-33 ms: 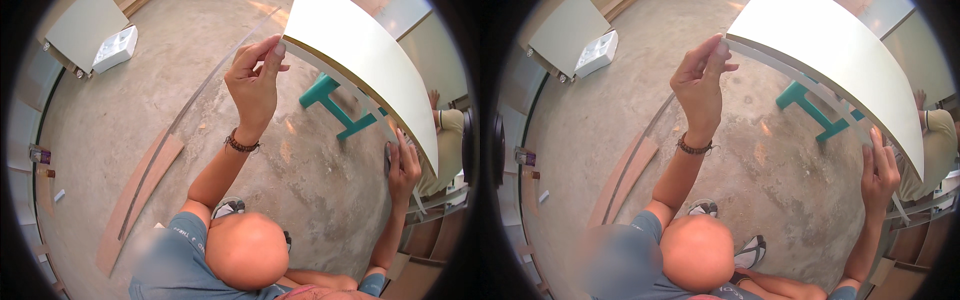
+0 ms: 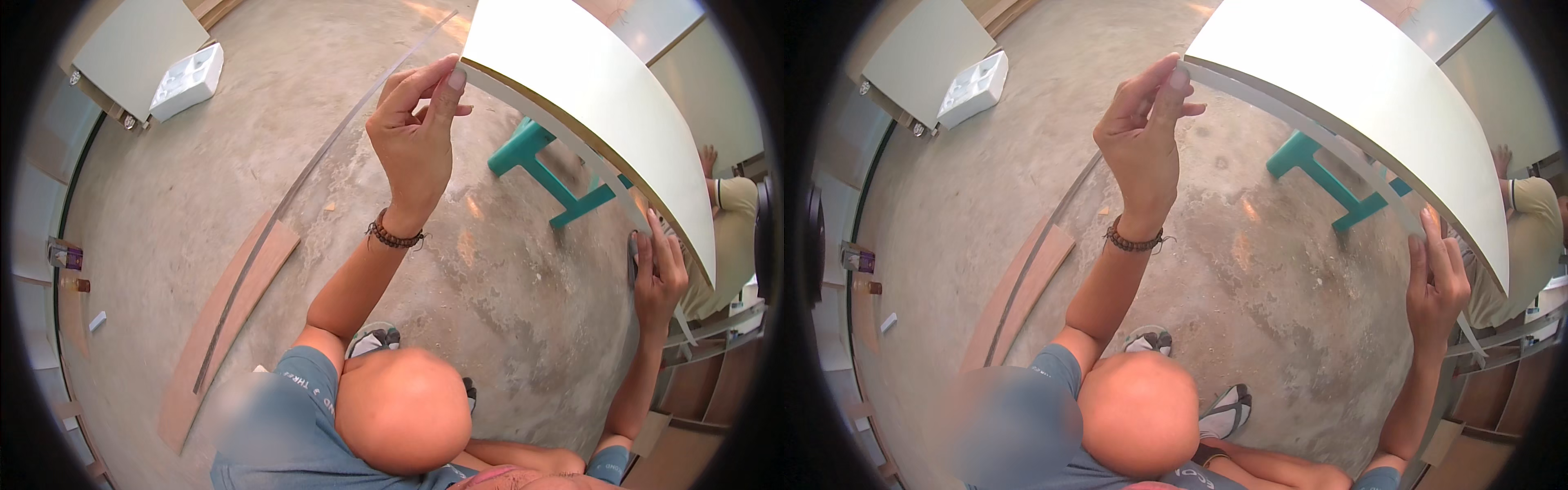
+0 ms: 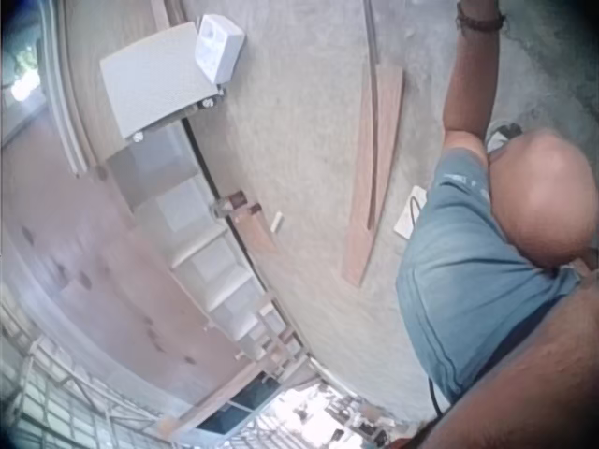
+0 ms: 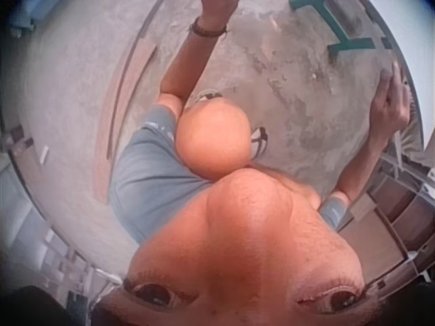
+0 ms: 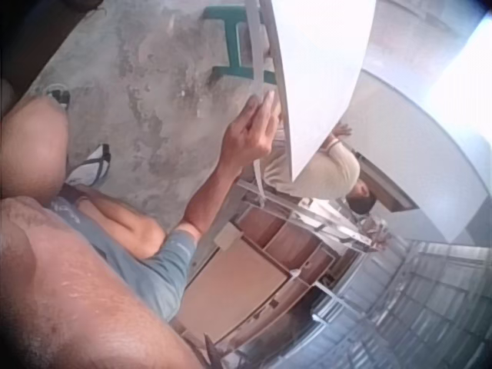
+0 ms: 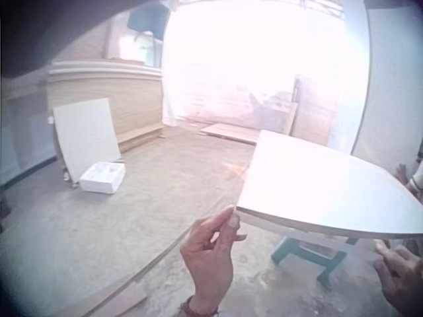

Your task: The person sands a curved wooden piece using a sanding block and a metal ruler, and applies a white edging strip to the side of a white board.

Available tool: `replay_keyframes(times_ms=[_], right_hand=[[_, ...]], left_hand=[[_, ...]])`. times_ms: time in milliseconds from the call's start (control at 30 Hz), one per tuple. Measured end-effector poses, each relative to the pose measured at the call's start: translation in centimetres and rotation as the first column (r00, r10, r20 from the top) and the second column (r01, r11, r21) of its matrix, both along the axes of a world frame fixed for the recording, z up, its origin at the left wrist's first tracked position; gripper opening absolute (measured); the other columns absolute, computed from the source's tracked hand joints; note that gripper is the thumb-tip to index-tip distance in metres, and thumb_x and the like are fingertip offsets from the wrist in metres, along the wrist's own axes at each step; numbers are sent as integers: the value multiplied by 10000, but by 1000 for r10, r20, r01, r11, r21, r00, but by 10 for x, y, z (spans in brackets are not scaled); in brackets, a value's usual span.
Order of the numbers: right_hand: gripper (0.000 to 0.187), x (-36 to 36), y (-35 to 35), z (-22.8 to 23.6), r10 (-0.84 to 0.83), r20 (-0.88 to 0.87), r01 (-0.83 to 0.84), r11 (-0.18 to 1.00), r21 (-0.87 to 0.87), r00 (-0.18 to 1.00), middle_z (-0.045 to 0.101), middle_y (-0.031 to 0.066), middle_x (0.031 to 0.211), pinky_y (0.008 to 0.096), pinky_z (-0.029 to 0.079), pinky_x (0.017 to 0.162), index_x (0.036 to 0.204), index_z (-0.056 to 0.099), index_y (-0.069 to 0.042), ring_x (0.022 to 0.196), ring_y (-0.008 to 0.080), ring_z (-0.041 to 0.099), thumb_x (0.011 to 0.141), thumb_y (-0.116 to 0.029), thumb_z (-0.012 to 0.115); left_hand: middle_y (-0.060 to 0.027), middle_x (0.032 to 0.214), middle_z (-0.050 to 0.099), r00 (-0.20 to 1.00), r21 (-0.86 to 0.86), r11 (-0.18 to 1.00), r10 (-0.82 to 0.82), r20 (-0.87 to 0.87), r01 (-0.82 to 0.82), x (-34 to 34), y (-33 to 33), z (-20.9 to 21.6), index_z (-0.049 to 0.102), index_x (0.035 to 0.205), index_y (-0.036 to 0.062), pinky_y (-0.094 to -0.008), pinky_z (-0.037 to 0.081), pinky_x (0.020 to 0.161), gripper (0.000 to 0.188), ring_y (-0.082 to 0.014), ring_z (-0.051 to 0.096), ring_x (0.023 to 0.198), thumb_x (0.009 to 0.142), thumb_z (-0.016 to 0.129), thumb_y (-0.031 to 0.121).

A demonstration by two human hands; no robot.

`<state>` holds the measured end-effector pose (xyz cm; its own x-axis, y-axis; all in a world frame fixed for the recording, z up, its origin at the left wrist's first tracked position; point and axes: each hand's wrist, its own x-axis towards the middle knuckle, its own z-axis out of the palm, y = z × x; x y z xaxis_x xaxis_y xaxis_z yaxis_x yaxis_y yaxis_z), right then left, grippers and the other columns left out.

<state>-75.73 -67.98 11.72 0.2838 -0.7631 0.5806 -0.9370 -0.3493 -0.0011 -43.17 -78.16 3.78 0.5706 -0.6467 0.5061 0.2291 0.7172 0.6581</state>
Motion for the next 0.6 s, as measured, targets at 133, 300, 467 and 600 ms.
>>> replay_keyframes(times_ms=[133, 300, 467, 600], right_hand=[[338, -5, -5, -5, 6, 4, -6, 1000, -7, 1000, 666, 42, 861, 295, 442, 613, 1350, 692, -103, 677, 107, 519, 1013, -125, 667], [331, -7, -4, -4, 6, -2, -6, 1000, -12, 1000, 670, 41, 861, 297, 442, 611, 1341, 698, -99, 676, 105, 519, 1014, -140, 669], [328, -5, -6, -4, 4, 5, -4, 1000, 0, 1000, 672, 48, 868, 300, 442, 608, 1339, 699, -96, 683, 105, 524, 1016, -143, 666], [332, -3, -5, -2, 16, 5, -16, 1000, -17, 1000, 672, 50, 871, 300, 438, 604, 1343, 696, -96, 681, 106, 520, 1015, -142, 666]], left_hand=[[-115, 1065, 710, 999, 3, 999, 32, 30, -32, 0, -3, 2, 746, 1127, -21, -296, 677, 667, 202, -139, 715, 906, 953, 729, 80], [-113, 1055, 711, 1000, 3, 1000, 19, 25, -19, 1, -6, 2, 748, 1112, -20, -291, 677, 654, 193, -148, 717, 914, 942, 740, 71], [-91, 1022, 694, 1000, -31, 999, 25, -8, -25, 0, -7, 2, 763, 1073, -4, -264, 673, 628, 161, -126, 710, 838, 931, 755, 73], [-106, 1029, 712, 1000, -23, 1000, 15, -12, -15, -1, -6, 1, 756, 1087, -17, -290, 674, 645, 176, -142, 711, 895, 932, 751, 68]])
